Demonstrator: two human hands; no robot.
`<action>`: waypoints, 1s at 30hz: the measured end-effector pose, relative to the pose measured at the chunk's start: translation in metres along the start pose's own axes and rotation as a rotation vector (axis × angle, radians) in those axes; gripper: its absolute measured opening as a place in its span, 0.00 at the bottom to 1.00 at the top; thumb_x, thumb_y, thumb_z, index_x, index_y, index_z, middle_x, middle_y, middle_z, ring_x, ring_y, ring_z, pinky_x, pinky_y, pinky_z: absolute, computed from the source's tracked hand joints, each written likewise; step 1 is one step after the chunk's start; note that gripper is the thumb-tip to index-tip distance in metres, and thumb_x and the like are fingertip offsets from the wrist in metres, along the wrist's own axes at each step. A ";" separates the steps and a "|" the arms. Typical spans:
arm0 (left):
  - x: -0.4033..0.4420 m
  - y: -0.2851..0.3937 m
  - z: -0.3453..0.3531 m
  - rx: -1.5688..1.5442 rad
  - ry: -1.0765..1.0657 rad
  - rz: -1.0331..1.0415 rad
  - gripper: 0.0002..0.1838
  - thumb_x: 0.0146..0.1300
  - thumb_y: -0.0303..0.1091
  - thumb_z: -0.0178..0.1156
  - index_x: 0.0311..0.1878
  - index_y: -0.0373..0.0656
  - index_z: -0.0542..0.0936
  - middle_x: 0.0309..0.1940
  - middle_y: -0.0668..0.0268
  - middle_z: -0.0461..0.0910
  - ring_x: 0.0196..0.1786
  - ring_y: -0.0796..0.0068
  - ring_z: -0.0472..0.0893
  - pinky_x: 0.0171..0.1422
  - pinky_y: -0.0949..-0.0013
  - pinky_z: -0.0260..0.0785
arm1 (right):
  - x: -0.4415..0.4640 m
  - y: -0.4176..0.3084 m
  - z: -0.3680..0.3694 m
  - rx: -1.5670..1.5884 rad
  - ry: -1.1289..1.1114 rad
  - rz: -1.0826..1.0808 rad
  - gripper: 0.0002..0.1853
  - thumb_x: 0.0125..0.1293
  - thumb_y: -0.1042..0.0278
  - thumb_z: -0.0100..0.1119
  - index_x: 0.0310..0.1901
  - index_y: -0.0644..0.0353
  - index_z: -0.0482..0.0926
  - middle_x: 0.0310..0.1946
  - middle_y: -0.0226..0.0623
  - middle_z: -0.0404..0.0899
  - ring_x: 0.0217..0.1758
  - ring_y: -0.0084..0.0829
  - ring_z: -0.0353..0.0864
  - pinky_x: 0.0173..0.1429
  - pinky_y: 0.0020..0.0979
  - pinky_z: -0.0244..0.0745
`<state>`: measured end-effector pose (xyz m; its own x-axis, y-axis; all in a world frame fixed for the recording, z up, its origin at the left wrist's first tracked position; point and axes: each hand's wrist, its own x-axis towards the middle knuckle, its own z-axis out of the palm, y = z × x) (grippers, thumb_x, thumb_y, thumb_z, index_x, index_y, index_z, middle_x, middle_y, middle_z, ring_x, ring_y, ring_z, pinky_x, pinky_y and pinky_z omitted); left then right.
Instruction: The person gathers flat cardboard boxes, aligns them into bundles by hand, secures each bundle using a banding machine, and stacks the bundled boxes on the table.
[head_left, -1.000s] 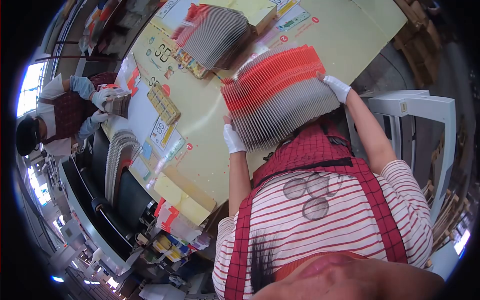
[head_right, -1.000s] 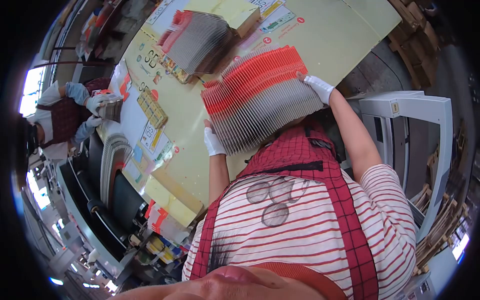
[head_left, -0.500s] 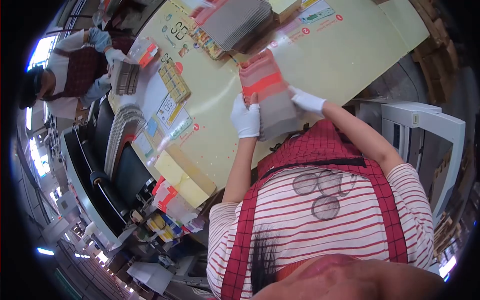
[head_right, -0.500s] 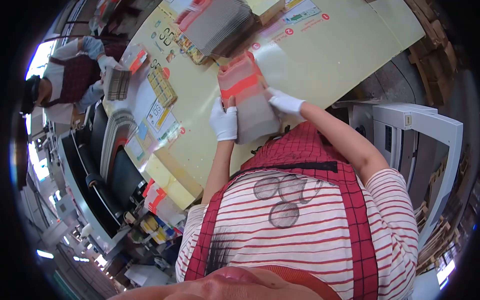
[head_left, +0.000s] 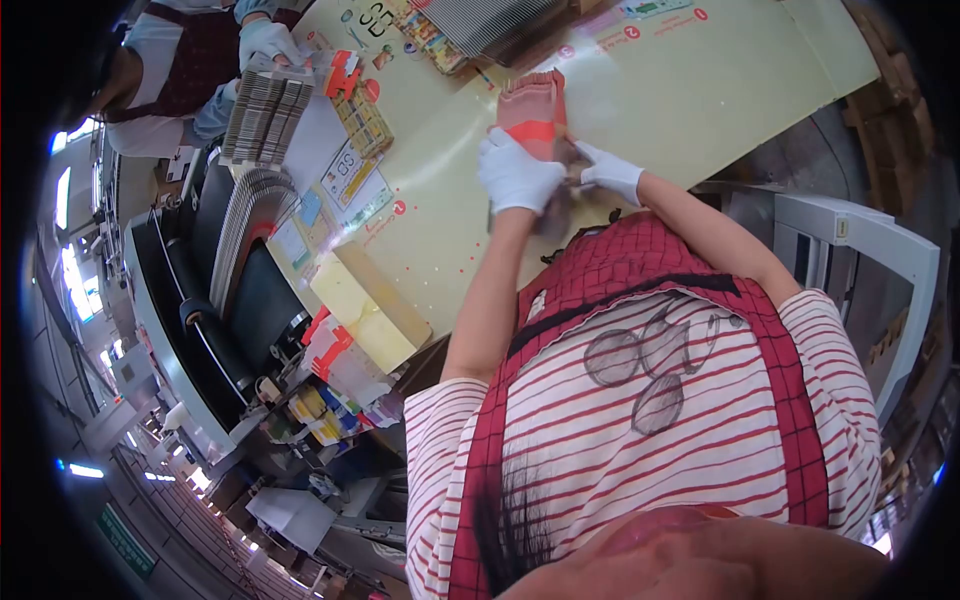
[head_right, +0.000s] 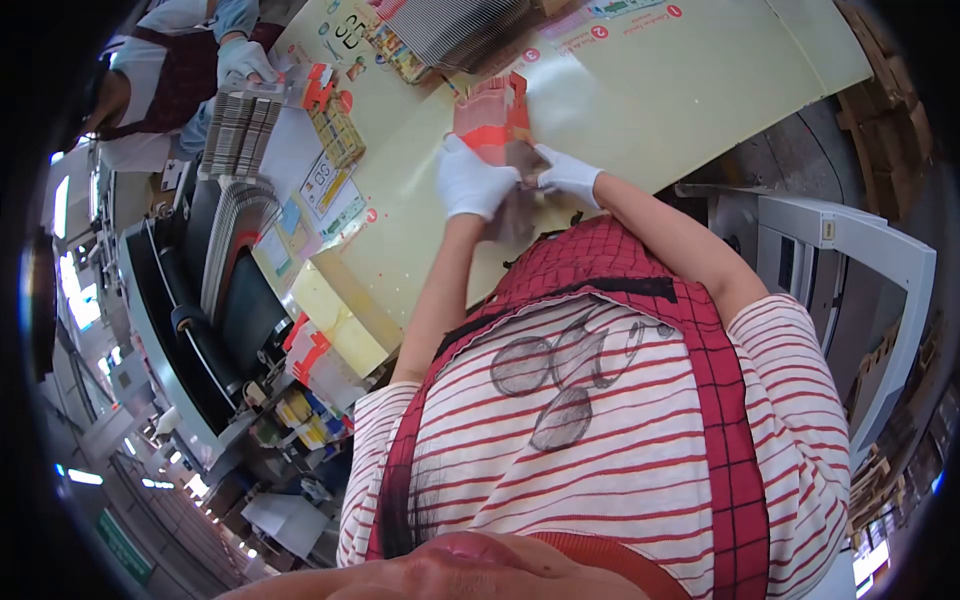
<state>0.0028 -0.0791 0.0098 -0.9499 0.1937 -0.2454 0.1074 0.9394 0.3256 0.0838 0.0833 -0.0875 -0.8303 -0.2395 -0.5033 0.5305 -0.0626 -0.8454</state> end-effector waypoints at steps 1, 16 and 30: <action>0.005 -0.015 -0.010 -0.130 -0.042 0.032 0.50 0.36 0.42 0.74 0.63 0.27 0.65 0.52 0.42 0.78 0.56 0.47 0.80 0.61 0.56 0.75 | 0.006 -0.001 -0.004 -0.100 -0.008 -0.001 0.58 0.61 0.52 0.72 0.83 0.47 0.38 0.74 0.47 0.64 0.74 0.39 0.66 0.71 0.35 0.66; -0.009 -0.018 0.045 -0.628 -0.280 0.752 0.69 0.32 0.44 0.83 0.77 0.36 0.52 0.67 0.52 0.66 0.70 0.55 0.69 0.75 0.58 0.61 | -0.115 -0.079 -0.058 -0.621 0.140 -0.326 0.55 0.36 0.66 0.85 0.71 0.59 0.66 0.68 0.42 0.71 0.72 0.39 0.68 0.77 0.37 0.61; 0.003 0.073 0.077 -1.779 -0.997 0.039 0.29 0.62 0.39 0.67 0.65 0.36 0.75 0.57 0.60 0.82 0.58 0.68 0.81 0.65 0.62 0.73 | -0.143 -0.106 -0.068 -0.363 0.824 -0.212 0.55 0.51 0.44 0.77 0.71 0.72 0.61 0.62 0.57 0.71 0.67 0.48 0.73 0.71 0.41 0.68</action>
<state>0.0306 0.0115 -0.0371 -0.4310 0.8402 -0.3290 -0.8153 -0.2064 0.5410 0.1352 0.1899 0.0619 -0.8369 0.5162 -0.1820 0.3829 0.3145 -0.8686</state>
